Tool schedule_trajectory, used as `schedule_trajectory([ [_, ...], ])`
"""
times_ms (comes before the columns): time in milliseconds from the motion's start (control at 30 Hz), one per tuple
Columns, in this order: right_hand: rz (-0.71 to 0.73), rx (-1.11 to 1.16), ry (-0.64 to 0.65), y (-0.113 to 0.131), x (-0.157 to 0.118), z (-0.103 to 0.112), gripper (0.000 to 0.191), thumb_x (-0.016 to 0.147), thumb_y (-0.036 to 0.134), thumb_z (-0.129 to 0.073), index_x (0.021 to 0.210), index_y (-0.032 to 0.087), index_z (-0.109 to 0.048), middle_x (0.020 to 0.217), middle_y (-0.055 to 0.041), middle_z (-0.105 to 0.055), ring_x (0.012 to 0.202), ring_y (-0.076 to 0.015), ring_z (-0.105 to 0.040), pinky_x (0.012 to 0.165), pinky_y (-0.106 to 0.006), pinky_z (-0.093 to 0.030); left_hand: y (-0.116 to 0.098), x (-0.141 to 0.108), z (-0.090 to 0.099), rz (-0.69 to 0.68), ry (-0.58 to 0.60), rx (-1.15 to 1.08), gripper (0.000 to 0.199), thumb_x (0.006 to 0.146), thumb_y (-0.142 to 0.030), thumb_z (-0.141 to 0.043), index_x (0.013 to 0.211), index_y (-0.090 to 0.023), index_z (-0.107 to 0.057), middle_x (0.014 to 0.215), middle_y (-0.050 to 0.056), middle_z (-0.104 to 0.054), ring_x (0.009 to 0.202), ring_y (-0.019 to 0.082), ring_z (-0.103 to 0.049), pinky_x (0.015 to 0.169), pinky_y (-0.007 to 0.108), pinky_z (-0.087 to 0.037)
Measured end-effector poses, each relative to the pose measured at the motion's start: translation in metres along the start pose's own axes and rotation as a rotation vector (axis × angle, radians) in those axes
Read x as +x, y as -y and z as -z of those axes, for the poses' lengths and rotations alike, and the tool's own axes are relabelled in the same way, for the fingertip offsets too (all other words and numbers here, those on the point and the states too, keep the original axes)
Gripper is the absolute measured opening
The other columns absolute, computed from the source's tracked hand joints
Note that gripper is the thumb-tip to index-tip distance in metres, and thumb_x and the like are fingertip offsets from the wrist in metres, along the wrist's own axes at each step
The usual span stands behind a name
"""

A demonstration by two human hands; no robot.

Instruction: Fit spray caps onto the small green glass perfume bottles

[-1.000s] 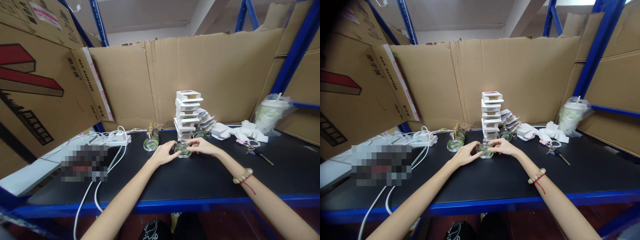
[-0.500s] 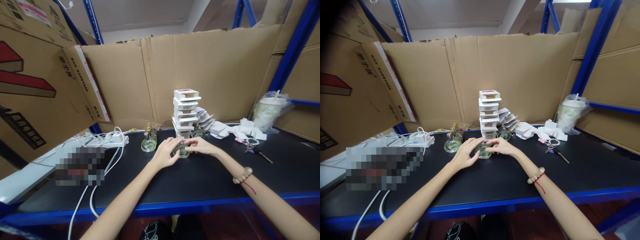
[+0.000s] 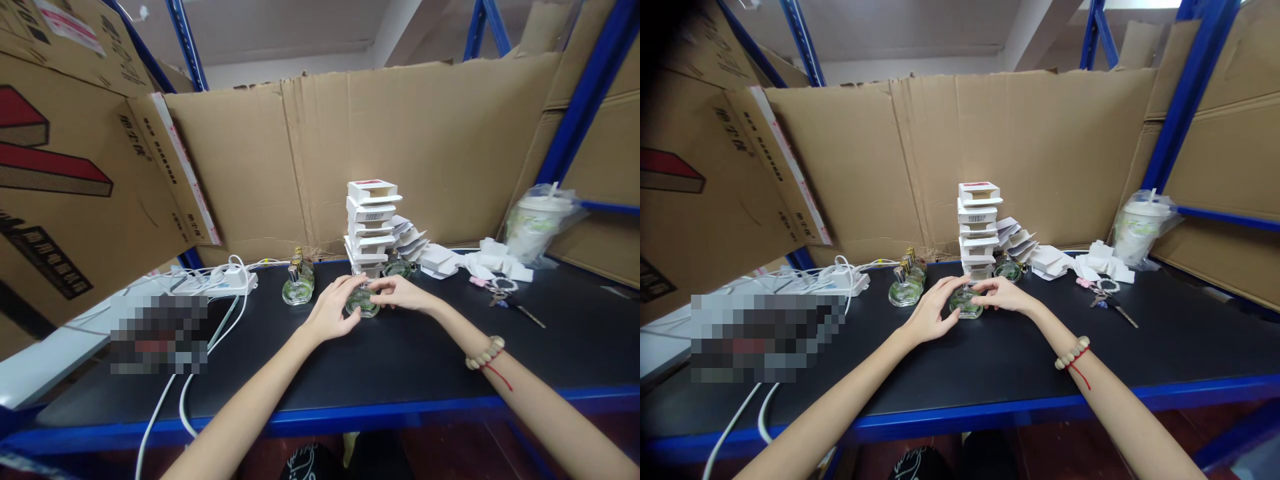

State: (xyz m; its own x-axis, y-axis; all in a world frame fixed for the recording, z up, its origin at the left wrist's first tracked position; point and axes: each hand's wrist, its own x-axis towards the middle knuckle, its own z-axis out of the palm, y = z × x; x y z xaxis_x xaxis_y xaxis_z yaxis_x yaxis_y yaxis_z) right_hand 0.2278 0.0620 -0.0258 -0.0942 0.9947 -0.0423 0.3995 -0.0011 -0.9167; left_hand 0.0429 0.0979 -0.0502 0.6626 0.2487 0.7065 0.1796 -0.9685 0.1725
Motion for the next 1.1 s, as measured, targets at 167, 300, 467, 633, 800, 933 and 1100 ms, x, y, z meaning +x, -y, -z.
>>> schedule_trajectory([
  [167,0.007,0.007,0.008,-0.001,0.001,0.0,0.051,0.051,0.029,-0.068,0.095,0.004,-0.061,0.077,-0.0059,-0.063,0.051,-0.0061,-0.049,0.043,-0.019,-0.035,0.001,0.0,-0.004,-0.012,-0.025,0.077,0.042,0.078,-0.018,-0.038,0.12,-0.012,-0.041,0.115,0.009,-0.05,0.106,0.017,-0.044,0.09,0.03,-0.04],
  [300,0.02,0.017,0.011,-0.002,0.001,0.002,0.051,0.048,0.029,-0.069,0.093,0.006,-0.062,0.079,-0.0068,-0.063,0.05,-0.0065,-0.05,0.042,-0.019,-0.034,0.003,-0.001,-0.005,-0.025,-0.024,0.152,0.042,0.081,-0.017,-0.035,0.122,-0.014,-0.04,0.115,0.008,-0.051,0.104,0.018,-0.045,0.084,0.03,-0.042],
  [467,0.091,0.073,-0.081,0.004,-0.001,0.011,0.045,0.044,0.032,-0.07,0.083,0.011,-0.064,0.075,-0.0048,-0.064,0.048,-0.0067,-0.049,0.041,-0.019,-0.032,0.003,0.0,-0.001,-0.014,-0.041,0.182,0.041,0.082,-0.018,-0.035,0.123,-0.012,-0.037,0.112,0.009,-0.052,0.101,0.018,-0.047,0.081,0.03,-0.042],
  [633,0.14,0.215,-0.612,0.001,0.001,0.028,0.037,0.044,0.042,-0.069,0.061,0.013,-0.054,0.051,0.0016,-0.052,0.038,-0.0055,-0.039,0.042,-0.021,-0.031,0.003,0.001,0.0,0.037,-0.077,0.225,0.039,0.082,-0.02,-0.035,0.12,-0.012,-0.038,0.107,0.009,-0.053,0.094,0.018,-0.049,0.079,0.03,-0.042],
  [800,-0.014,0.083,-1.079,-0.016,0.003,0.046,0.021,0.069,0.036,-0.053,0.065,0.015,-0.052,0.063,-0.0014,-0.058,0.043,-0.0093,-0.047,0.059,-0.027,-0.039,0.007,0.0,-0.003,0.101,-0.122,0.286,0.035,0.079,-0.016,-0.035,0.114,-0.012,-0.041,0.092,0.007,-0.055,0.083,0.017,-0.052,0.071,0.028,-0.043],
  [933,-0.092,-0.226,-1.099,-0.022,0.0,0.048,0.016,0.068,0.019,-0.051,0.082,0.018,-0.058,0.093,-0.0046,-0.062,0.072,-0.0188,-0.058,0.076,-0.035,-0.039,0.009,-0.002,-0.004,0.15,-0.12,0.295,0.026,0.078,-0.014,-0.036,0.102,-0.014,-0.047,0.087,0.005,-0.055,0.081,0.015,-0.052,0.067,0.025,-0.043],
  [1100,-0.104,-0.436,-1.047,-0.026,-0.001,0.047,0.041,0.064,0.011,-0.048,0.103,0.02,-0.053,0.107,-0.0036,-0.059,0.091,-0.0206,-0.057,0.079,-0.033,-0.041,0.009,-0.001,-0.004,0.22,-0.037,0.309,0.011,0.077,-0.011,-0.038,0.077,-0.016,-0.049,0.079,0.001,-0.054,0.073,0.013,-0.051,0.061,0.022,-0.041],
])
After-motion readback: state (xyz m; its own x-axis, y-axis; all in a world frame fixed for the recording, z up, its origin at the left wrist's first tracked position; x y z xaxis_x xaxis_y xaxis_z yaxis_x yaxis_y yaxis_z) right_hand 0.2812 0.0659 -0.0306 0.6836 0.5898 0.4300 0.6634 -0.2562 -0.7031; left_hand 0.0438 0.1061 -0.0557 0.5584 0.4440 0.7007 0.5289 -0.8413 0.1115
